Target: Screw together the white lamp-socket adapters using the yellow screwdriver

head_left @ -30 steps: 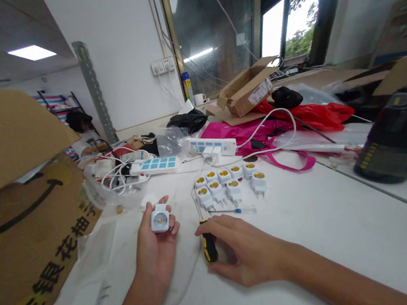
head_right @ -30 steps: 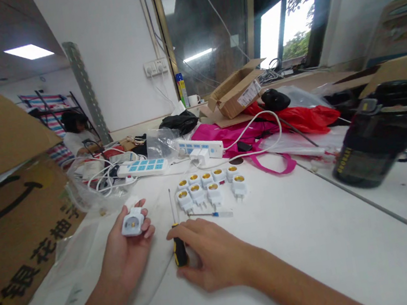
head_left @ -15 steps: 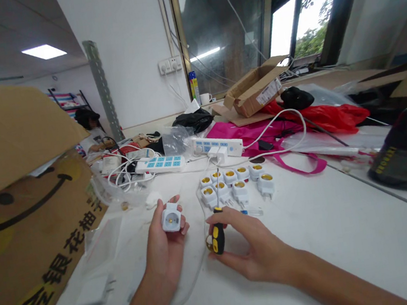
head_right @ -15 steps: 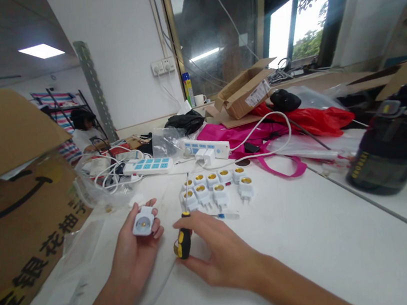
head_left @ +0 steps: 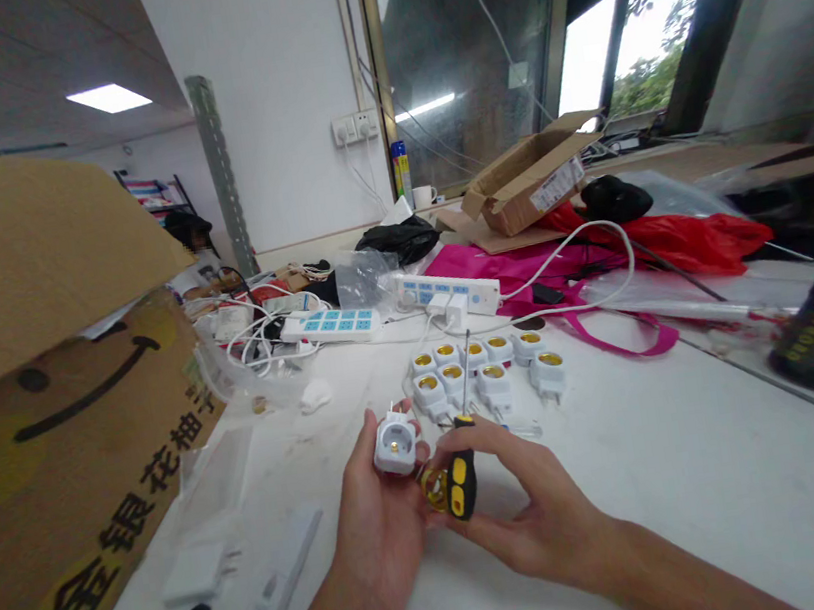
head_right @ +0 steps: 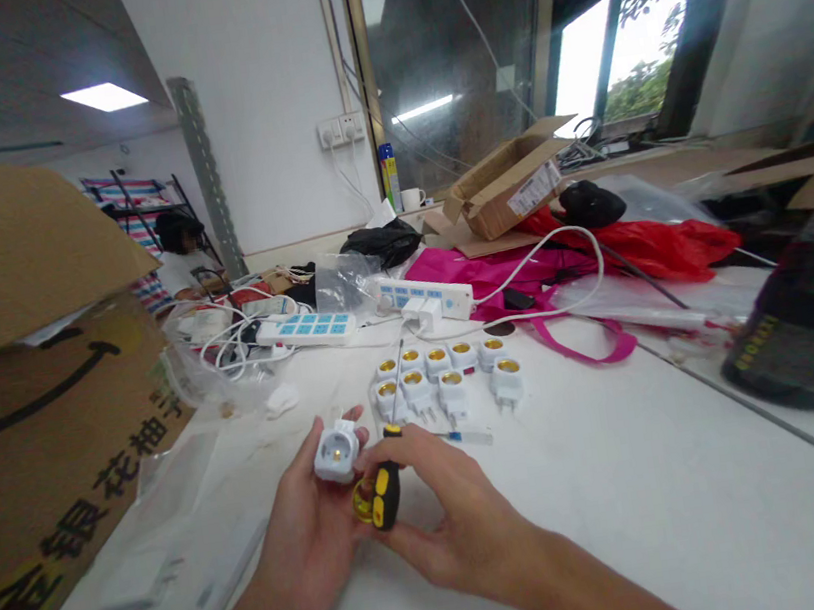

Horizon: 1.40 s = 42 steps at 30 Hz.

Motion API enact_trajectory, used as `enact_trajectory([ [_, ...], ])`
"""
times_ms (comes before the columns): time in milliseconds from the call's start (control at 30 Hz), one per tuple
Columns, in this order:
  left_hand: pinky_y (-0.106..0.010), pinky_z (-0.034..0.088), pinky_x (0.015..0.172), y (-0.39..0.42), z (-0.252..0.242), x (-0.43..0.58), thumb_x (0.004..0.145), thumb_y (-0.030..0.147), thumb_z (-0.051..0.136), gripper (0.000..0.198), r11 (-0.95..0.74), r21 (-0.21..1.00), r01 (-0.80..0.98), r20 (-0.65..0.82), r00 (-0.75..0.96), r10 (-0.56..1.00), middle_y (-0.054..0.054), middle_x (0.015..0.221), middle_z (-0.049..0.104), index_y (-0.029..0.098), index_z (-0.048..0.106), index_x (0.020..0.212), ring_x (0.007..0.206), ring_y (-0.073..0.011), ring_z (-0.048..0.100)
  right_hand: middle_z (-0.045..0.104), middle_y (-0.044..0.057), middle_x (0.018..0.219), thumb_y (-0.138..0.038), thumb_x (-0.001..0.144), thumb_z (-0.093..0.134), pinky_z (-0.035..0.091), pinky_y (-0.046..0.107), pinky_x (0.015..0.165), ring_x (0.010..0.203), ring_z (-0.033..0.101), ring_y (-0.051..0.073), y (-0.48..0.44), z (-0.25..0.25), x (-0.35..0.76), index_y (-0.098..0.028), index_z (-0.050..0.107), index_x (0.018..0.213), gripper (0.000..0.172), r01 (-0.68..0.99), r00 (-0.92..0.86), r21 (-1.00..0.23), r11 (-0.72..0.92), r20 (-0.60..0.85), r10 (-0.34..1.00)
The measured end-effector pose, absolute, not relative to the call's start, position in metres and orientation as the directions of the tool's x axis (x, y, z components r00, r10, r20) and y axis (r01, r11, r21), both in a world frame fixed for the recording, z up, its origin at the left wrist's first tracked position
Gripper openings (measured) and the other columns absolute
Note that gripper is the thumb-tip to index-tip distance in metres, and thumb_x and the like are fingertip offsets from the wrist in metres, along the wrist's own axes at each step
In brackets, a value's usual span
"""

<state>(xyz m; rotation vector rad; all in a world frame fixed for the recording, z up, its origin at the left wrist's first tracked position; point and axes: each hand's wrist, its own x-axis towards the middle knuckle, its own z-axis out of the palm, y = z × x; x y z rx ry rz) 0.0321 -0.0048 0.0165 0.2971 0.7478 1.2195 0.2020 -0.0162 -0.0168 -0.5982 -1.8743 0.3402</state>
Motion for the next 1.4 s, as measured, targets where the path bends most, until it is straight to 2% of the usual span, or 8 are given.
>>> enact_trajectory([
  [633, -0.024, 0.054, 0.054, 0.009, 0.042, -0.004, 0.106, 0.026, 0.064, 0.031, -0.046, 0.659, -0.75, -0.15, -0.19, 0.97, -0.006, 0.089, 0.067, 0.007, 0.077, 0.126, 0.066, -0.0126, 0.061, 0.076, 0.011, 0.118, -0.029, 0.084, 0.083, 0.057, 0.051, 0.097, 0.105, 0.071, 0.033, -0.012, -0.021, 0.203, -0.022, 0.064, 0.133, 0.053, 0.53, -0.574, -0.463, 0.71, 0.421, 0.703],
  [800, -0.021, 0.057, 0.059, 0.008, 0.039, -0.001, 0.097, 0.016, 0.072, 0.033, -0.047, 0.704, -0.708, -0.141, -0.204, 0.969, -0.007, 0.1, 0.072, 0.013, 0.081, 0.129, 0.074, -0.0118, 0.066, 0.076, 0.013, 0.122, -0.041, 0.084, 0.091, 0.058, 0.051, 0.097, 0.109, 0.072, 0.033, -0.011, -0.02, 0.205, -0.022, 0.062, 0.136, 0.062, 0.501, -0.54, -0.465, 0.73, 0.491, 0.684],
  [933, -0.016, 0.059, 0.072, 0.015, 0.033, 0.001, 0.092, 0.013, 0.08, 0.031, -0.132, 0.772, -0.622, -0.073, -0.293, 0.953, -0.006, 0.12, 0.076, 0.016, 0.084, 0.122, 0.089, -0.0099, 0.068, 0.077, 0.01, 0.119, -0.037, 0.09, 0.084, 0.06, 0.045, 0.093, 0.107, 0.075, 0.03, -0.011, -0.023, 0.206, -0.026, 0.06, 0.135, 0.052, 0.49, -0.43, -0.458, 0.741, 0.613, 0.663],
  [1033, -0.014, 0.056, 0.076, 0.027, 0.029, -0.012, 0.093, 0.023, 0.084, 0.022, -0.261, 0.789, -0.556, 0.015, -0.407, 0.913, -0.005, 0.114, 0.077, 0.016, 0.084, 0.115, 0.094, -0.0097, 0.068, 0.077, 0.007, 0.118, -0.032, 0.094, 0.079, 0.061, 0.04, 0.092, 0.104, 0.076, 0.026, -0.009, -0.025, 0.206, -0.029, 0.059, 0.131, 0.042, 0.496, -0.297, -0.472, 0.729, 0.697, 0.653],
  [1200, -0.019, 0.054, 0.094, 0.042, 0.041, -0.053, 0.09, 0.035, 0.092, 0.024, -0.543, 0.76, -0.357, 0.225, -0.639, 0.735, 0.0, 0.103, 0.074, 0.018, 0.08, 0.102, 0.099, -0.0106, 0.068, 0.075, 0.001, 0.099, -0.03, 0.102, 0.068, 0.059, 0.031, 0.078, 0.086, 0.074, 0.019, -0.001, -0.018, 0.21, -0.028, 0.061, 0.12, 0.019, 0.505, -0.066, -0.544, 0.67, 0.749, 0.659],
  [1300, -0.026, 0.054, 0.102, 0.036, 0.056, -0.054, 0.097, 0.045, 0.083, 0.025, -0.636, 0.759, -0.141, 0.378, -0.701, 0.605, 0.001, 0.108, 0.073, 0.023, 0.079, 0.11, 0.105, -0.0136, 0.069, 0.069, -0.001, 0.088, -0.031, 0.104, 0.064, 0.056, 0.027, 0.069, 0.074, 0.068, 0.016, 0.003, -0.012, 0.213, -0.027, 0.062, 0.113, 0.011, 0.494, 0.021, -0.591, 0.637, 0.741, 0.671],
  [1333, -0.03, 0.054, 0.105, 0.034, 0.061, -0.049, 0.1, 0.05, 0.079, 0.029, -0.605, 0.796, 0.0, 0.459, -0.651, 0.605, -0.001, 0.114, 0.075, 0.026, 0.079, 0.115, 0.11, -0.0169, 0.07, 0.068, -0.002, 0.086, -0.032, 0.105, 0.064, 0.055, 0.026, 0.068, 0.072, 0.066, 0.015, 0.004, -0.011, 0.213, -0.026, 0.062, 0.112, 0.009, 0.491, 0.036, -0.603, 0.629, 0.735, 0.677],
  [1400, -0.04, 0.051, 0.116, 0.032, 0.071, -0.037, 0.097, 0.05, 0.079, 0.036, -0.502, 0.797, 0.335, 0.581, -0.2, 0.789, -0.006, 0.126, 0.078, 0.028, 0.081, 0.126, 0.123, -0.0252, 0.069, 0.066, -0.002, 0.084, -0.032, 0.105, 0.062, 0.054, 0.026, 0.067, 0.07, 0.065, 0.015, 0.006, -0.011, 0.215, -0.026, 0.061, 0.11, 0.008, 0.489, 0.047, -0.623, 0.611, 0.718, 0.694],
])
